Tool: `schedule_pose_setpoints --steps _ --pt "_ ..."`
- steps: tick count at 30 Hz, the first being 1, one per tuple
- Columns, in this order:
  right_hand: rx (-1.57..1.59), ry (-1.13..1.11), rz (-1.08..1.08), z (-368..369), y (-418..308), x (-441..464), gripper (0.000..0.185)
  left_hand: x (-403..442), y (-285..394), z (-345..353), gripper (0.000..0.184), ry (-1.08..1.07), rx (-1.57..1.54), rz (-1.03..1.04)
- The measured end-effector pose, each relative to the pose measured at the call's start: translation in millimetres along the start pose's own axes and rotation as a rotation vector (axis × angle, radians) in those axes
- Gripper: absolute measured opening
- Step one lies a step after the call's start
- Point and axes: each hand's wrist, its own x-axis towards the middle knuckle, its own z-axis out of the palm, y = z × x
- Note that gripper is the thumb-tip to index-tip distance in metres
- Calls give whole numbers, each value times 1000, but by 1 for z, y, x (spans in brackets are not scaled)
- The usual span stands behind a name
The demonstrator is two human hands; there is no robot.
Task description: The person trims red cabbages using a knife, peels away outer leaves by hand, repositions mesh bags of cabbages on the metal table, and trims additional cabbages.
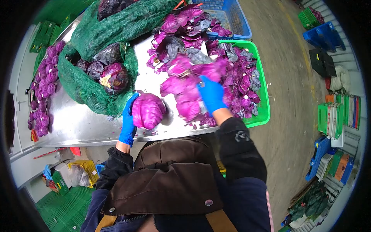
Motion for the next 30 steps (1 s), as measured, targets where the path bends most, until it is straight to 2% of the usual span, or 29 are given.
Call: schedule_pose_setpoints --steps 1,2,4,5,6,7,8,10,11,12,13,14,15,16,17,18,19,20,21,22,24,25,26,27,28,29,30 --pt "-37 -19 44 -22 6 9 38 0 -6 -1 52 23 -199 -110" --pt "-73 -87 34 -40 16 17 55 0 -13 -1 46 45 -401 -218" --pt "74 47 -170 -74 -13 11 78 -1 -16 11 40 7 -407 -246" --pt "239 14 -372 -77 -28 7 85 -2 -6 18 40 84 -578 -411" --pt "315 -107 -400 -80 -53 -6 88 0 2 25 39 157 -748 -572" --pt "390 -231 -416 -83 -78 -18 90 4 1 30 39 168 -690 -621" --pt "373 -442 -250 -84 -104 -37 87 9 -11 32 39 98 -675 -589" --pt "456 -372 -485 -62 -124 -43 79 17 -21 35 41 -16 -591 -565" --pt "505 -321 -384 -46 -120 -37 57 17 -17 36 45 -30 -591 -537" --pt "304 -268 -170 -42 -118 -21 39 16 8 41 50 -42 -591 -510" --pt "718 -114 -179 -17 -96 0 29 17 25 44 57 -98 -559 -462" --pt "696 -9 -57 -4 -77 19 29 17 21 43 57 -107 -557 -461" --pt "389 127 -72 -10 -62 33 32 14 13 40 57 -79 -714 -577" --pt "122 114 11 -14 -50 44 35 12 15 40 57 -49 -871 -692" --pt "96 72 13 -17 -35 40 42 9 17 39 63 -23 -1025 -816" --pt "68 30 8 -32 -38 29 49 12 21 40 63 -26 -1031 -810" --pt "132 43 -1 -38 -52 15 64 13 23 41 65 -101 -1117 -830" --pt "187 -114 16 -56 -79 0 78 11 27 39 67 -173 -1197 -856" --pt "372 -198 -53 -42 -83 -13 79 12 39 46 71 -106 -1247 -909" --pt "561 -296 -106 -28 -87 -25 80 13 23 46 75 -161 -1305 -907" --pt "554 -244 -272 -8 -92 -43 77 12 4 45 80 -308 -1294 -933" --pt "553 -243 -272 -11 -91 -39 77 10 2 36 86 -393 -1029 -931" --pt "616 -348 -186 -15 -90 -31 77 13 -6 26 87 -375 -916 -1013" --pt "680 -454 -99 -17 -90 -24 77 12 -4 29 91 -207 -486 -801" --pt "684 -448 -99 -16 -89 -20 77 12 8 37 95 -47 -61 -566" --pt "723 -432 -140 -13 -86 -16 77 3 20 52 100 -41 -17 -141" --pt "758 -420 -178 -8 -81 -12 76 12 21 52 106 -29 617 259"
